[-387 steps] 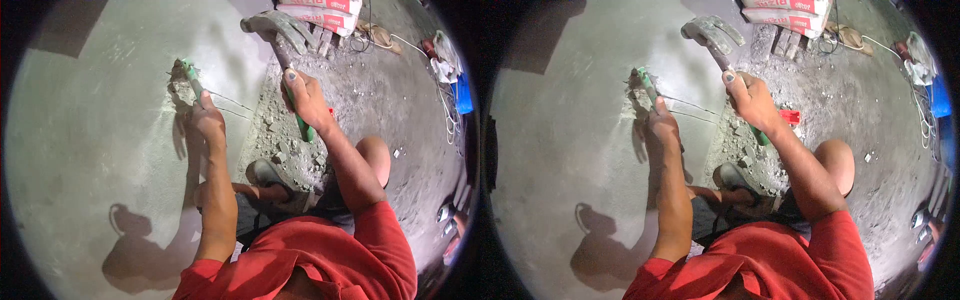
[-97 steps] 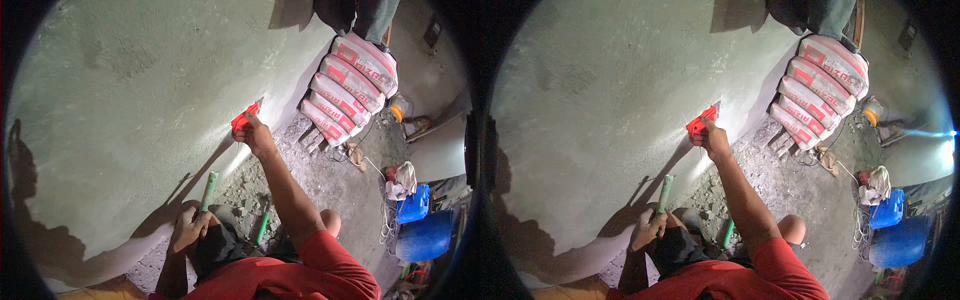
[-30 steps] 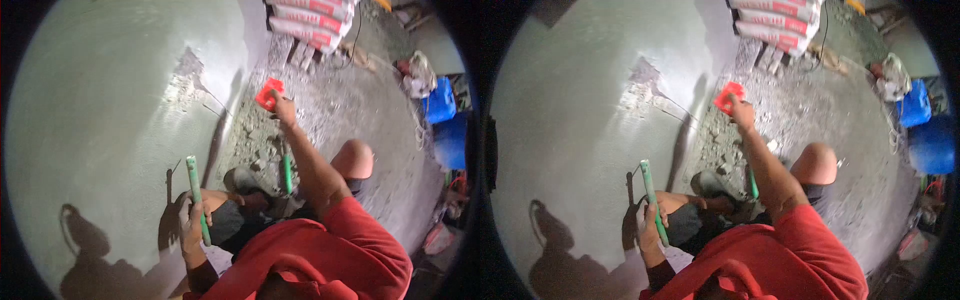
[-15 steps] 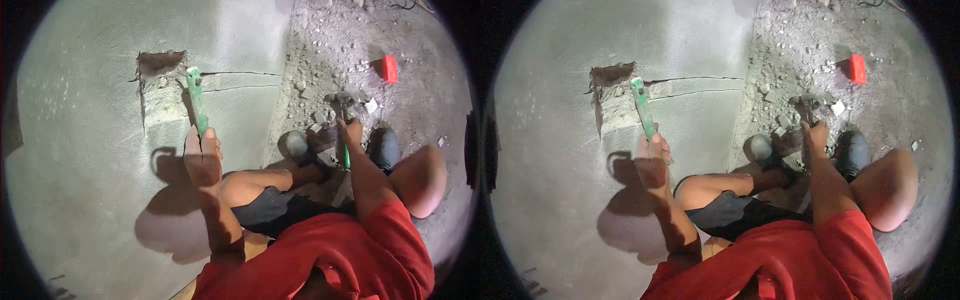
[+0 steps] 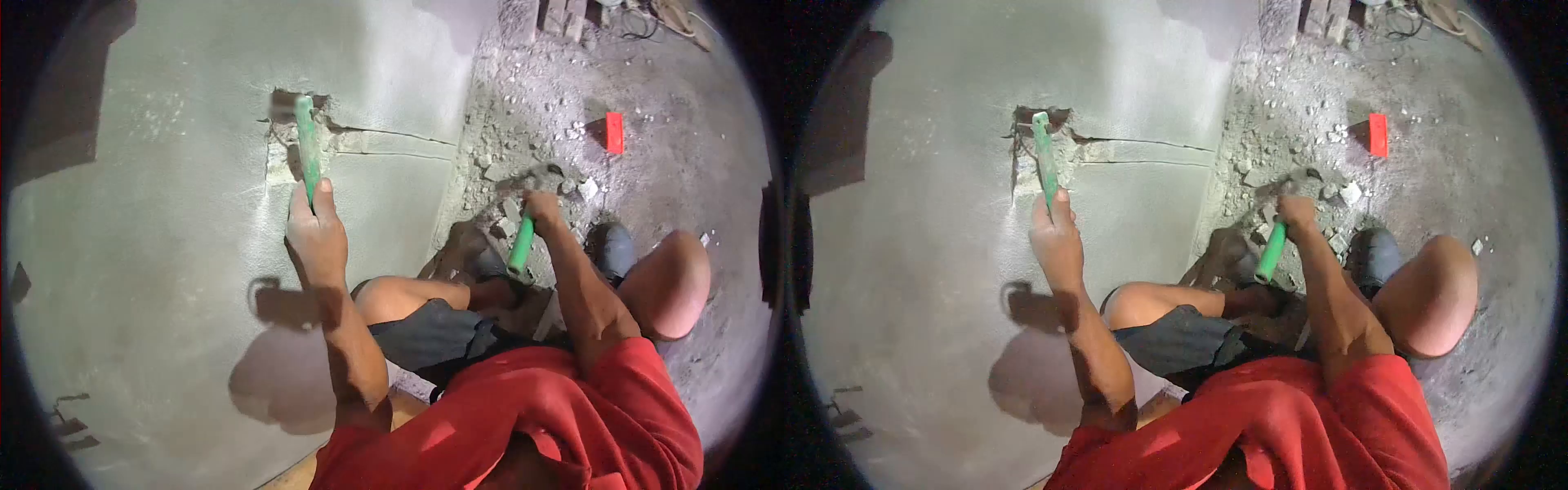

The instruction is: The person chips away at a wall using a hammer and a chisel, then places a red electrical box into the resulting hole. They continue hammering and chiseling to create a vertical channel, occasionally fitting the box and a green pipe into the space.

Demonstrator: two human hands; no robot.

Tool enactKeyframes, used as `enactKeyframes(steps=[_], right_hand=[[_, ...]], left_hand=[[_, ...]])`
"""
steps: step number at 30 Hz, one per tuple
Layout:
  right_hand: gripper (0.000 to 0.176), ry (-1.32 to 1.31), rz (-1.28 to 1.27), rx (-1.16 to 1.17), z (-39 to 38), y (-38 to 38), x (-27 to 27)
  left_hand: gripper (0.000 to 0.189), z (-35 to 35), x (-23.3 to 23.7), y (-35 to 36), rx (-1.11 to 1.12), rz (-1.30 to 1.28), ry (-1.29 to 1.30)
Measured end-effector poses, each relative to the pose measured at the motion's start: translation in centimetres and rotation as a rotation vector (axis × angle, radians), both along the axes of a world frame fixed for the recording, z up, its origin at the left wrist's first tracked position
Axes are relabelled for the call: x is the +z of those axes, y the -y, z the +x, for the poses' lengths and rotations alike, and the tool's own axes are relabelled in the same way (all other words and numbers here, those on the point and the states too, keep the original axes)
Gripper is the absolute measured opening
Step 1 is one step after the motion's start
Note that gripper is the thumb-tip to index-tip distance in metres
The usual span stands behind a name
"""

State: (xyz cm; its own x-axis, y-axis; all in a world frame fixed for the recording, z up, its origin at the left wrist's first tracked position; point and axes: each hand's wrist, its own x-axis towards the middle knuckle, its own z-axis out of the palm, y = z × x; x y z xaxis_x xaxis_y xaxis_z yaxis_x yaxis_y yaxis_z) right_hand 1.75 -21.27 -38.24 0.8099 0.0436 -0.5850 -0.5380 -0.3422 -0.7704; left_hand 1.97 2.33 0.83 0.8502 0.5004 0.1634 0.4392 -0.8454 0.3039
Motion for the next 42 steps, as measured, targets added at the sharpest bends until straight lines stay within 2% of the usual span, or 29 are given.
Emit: enactKeyframes(steps=[1, 3, 5, 6, 7, 8, 9, 10, 12, 14, 16, 19, 20, 21, 23, 25, 27, 29, 31, 33, 34, 35, 37, 38, 41, 42], right_hand=[[0.022, -0.317, 0.282, -0.296, 0.3, -0.4, 1.6], [0.024, -0.032, 0.115, -0.08, 2.9, -0.3, 10.2], [0.029, 0.164, 0.247, -0.091, 5.0, -0.4, 19.5], [0.033, 0.309, 0.342, -0.127, 5.6, -0.7, 22.4], [0.037, 0.453, 0.44, -0.161, 5.9, -1.3, 24.2], [0.037, 0.455, 0.448, -0.16, 5.9, -2.3, 24.8], [0.036, 0.422, 0.589, -0.166, 5.9, -3.2, 25.2], [0.035, 0.388, 0.728, -0.171, 6.0, -4.1, 25.6], [0.041, 0.33, 0.769, -0.19, 5.1, -4.6, 27.8], [0.043, 0.296, 0.807, -0.181, 4.7, -5.0, 28.5], [0.047, 0.58, 1.03, -0.137, 4.1, -6.0, 28.6], [0.051, 0.515, 1.109, -0.213, 2.7, -8.8, 28.8], [0.05, 0.404, 1.047, -0.272, 2.2, -10.2, 29.2], [0.05, 0.401, 1.052, -0.27, 2.6, -11.4, 28.6], [0.047, 0.446, 0.836, -0.132, 4.6, -12.6, 28.2], [0.044, 0.498, 0.754, -0.136, 5.2, -11.4, 28.5], [0.043, 0.427, 0.953, -0.211, 5.4, -9.9, 29.7], [0.047, 0.706, 1.015, -0.301, 4.6, -8.9, 29.9], [0.048, 0.749, 1.076, -0.474, 3.7, -12.8, 27.0], [0.047, 0.303, 0.914, -0.065, 5.6, -11.7, 27.9], [0.045, 0.494, 0.728, -0.093, 6.5, -11.2, 27.9], [0.045, 0.508, 0.721, -0.1, 6.8, -10.3, 28.6], [0.041, 0.398, 0.901, -0.193, 6.4, -8.5, 30.9], [0.04, 0.601, 0.895, -0.224, 5.5, -7.7, 31.1], [0.041, 0.709, 1.178, -0.489, 3.4, -10.2, 29.7], [0.044, 0.697, 0.871, -0.283, 4.1, -11.5, 28.4]], left_hand=[[0.042, 0.1, 0.3, 0.1, -0.014, -0.011, 0.011], [0.043, 0.7, 0.8, -0.1, -0.044, 0.061, -0.051], [0.043, 0.6, 1.6, 1.2, -0.007, 0.074, -0.061], [0.044, 0.6, 1.9, 1.8, 0.029, 0.093, -0.078], [0.044, 0.5, 1.8, 1.6, 0.031, 0.095, -0.077], [0.043, 0.4, 1.6, 1.4, -0.032, 0.135, -0.022], [0.043, 0.5, 1.8, 1.6, -0.099, 0.177, 0.037], [0.043, 0.6, 2.0, 1.8, -0.1, 0.185, 0.044], [0.042, 1.1, 2.2, 2.8, -0.049, 0.225, 0.007], [0.042, 1.3, 2.0, 3.3, -0.036, 0.216, 0.006], [0.042, 1.3, 1.6, 3.5, -0.008, 0.21, -0.005], [0.042, 1.3, 1.6, 3.5, -0.003, 0.161, 0.05], [0.042, 1.5, 1.5, 3.5, -0.017, 0.204, 0.051], [0.041, 1.4, 1.5, 3.5, -0.026, 0.247, 0.042], [0.041, 1.4, 2.0, 3.8, -0.008, 0.216, 0.029], [0.041, 1.5, 2.0, 3.9, -0.003, 0.177, 0.013], [0.043, 1.7, 1.7, 3.9, 0.008, 0.141, 0.044], [0.043, 1.7, 1.7, 4.3, 0.01, 0.139, 0.041], [0.044, 1.5, 1.8, 4.4, 0.015, 0.147, 0.028], [0.044, 1.8, 2.0, 4.5, 0.027, 0.179, 0.022], [0.044, 1.7, 2.1, 4.5, 0.017, 0.182, 0.022], [0.045, 2.0, 2.0, 4.5, 0.011, 0.133, 0.035], [0.045, 2.2, 2.0, 4.3, 0.024, 0.075, 0.052], [0.045, 2.3, 2.0, 4.4, 0.03, 0.08, 0.039], [0.045, 1.9, 2.0, 4.2, 0.055, 0.101, -0.012], [0.044, 1.7, 1.5, 3.5, -0.01, 0.111, 0.046]])
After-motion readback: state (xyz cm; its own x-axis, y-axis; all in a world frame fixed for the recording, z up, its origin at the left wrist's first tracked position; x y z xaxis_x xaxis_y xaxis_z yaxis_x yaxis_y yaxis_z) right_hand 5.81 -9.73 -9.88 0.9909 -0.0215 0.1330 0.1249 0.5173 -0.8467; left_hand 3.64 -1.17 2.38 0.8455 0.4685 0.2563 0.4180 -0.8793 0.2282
